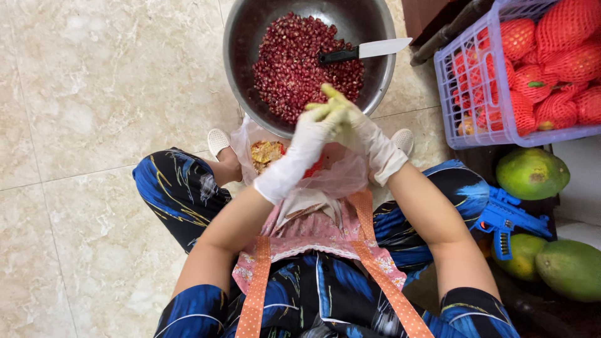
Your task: The person sits on the floor and uses a knife to cut and peel pomegranates, removing the outer skin and separating the seeds into a metal bowl. The person handles the fruit with gloved hands, discarding the peels into a plastic bag.
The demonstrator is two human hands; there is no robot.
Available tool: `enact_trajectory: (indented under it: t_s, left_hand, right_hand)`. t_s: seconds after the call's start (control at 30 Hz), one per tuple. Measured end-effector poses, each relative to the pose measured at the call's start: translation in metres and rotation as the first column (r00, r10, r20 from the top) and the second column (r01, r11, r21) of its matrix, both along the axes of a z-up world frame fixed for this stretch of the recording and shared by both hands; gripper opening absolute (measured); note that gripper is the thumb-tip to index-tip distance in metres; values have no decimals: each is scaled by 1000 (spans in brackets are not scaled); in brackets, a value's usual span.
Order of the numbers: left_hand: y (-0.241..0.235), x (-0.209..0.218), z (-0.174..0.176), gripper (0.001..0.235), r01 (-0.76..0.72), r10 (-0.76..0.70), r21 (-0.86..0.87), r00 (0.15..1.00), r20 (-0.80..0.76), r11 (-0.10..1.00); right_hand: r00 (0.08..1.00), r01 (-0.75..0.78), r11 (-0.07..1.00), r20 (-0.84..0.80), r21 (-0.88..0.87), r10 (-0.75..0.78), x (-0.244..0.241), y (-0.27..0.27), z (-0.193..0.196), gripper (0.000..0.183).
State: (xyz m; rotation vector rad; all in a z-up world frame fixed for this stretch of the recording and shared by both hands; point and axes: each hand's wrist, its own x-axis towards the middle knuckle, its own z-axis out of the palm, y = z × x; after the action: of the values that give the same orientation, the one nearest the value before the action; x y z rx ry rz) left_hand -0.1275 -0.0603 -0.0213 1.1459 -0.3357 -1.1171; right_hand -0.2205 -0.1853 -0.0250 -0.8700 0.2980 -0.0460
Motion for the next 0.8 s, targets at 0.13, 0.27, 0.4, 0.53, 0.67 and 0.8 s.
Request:
enact_trajectory:
  t_s: [0.13, 0.27, 0.4, 0.53, 0.67, 0.8]
  left_hand:
    - [-4, -21, 11, 35, -91, 93, -22, 920, 381, 996]
    - [7, -6, 25, 40, -378, 329, -128, 533, 779, 917]
    - [7, 19, 21, 40, -245, 222, -90, 952, -210, 965]
    - [5, 22, 9, 37, -88, 72, -49, 963, -260, 995]
    - [3, 17, 8, 39, -52, 33, -78, 973, -227, 996]
    - [4, 15, 8, 45, -146, 14, -290, 911, -412, 946]
  right_hand:
    - [993, 116, 992, -1, 42, -116, 9, 4, 6, 108]
    - [982, 186, 982, 40, -32, -185, 0, -6, 47, 108]
    - [990, 19, 999, 138, -26, -15, 1, 9, 69, 109]
    - [981, -6, 999, 192, 50, -4, -1, 10, 84, 100]
    - [970, -14, 990, 242, 141, -21, 0, 10, 85, 94]
    - [944, -5, 954, 317, 301, -95, 0, 0, 77, 88]
